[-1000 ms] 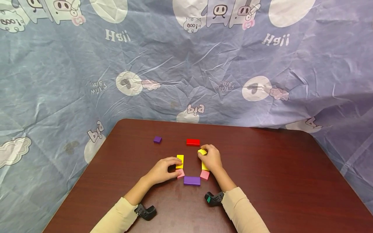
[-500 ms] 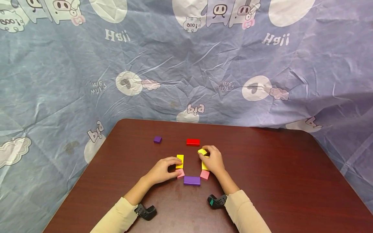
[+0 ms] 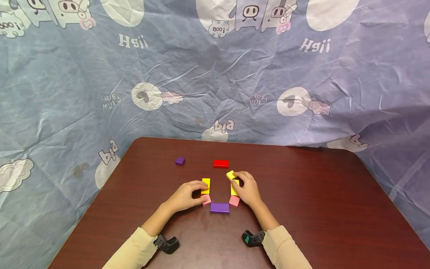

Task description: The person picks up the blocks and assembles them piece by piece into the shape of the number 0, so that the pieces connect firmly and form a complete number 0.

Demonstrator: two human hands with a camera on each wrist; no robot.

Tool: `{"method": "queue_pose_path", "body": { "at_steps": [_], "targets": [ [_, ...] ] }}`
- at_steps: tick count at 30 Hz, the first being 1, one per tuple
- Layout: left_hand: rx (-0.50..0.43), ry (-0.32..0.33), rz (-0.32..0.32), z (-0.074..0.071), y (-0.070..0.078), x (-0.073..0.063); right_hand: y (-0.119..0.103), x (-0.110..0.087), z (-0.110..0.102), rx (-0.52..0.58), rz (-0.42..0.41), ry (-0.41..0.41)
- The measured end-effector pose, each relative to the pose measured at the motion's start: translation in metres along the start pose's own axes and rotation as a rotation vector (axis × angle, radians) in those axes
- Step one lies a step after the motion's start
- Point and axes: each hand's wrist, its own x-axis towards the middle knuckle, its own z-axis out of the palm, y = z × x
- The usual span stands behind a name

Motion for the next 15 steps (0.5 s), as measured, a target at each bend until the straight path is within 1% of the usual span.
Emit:
{"method": "queue_pose_path", "body": {
  "at_steps": [6,10,12,15],
  "targets": [
    [0.052,-0.031,0.016,-0.004,0.000,0.006,0.003,0.000,0.002,-0.011,-0.007,0.011],
    [0.061,-0.039,0.022,-0.007,-0.003,0.013,0.003,0.000,0.002,-0.006,-0.014,0.017],
    [0.055,-0.019,0.018,-0.010,-0.007,0.016,0.002,0.000,0.002,0.001,-0.015,0.017],
    [0.039,0.036,0.001,-0.016,-0.013,0.023,0.001,0.000,0.001,0.007,-0.012,0.011]
  ]
}}
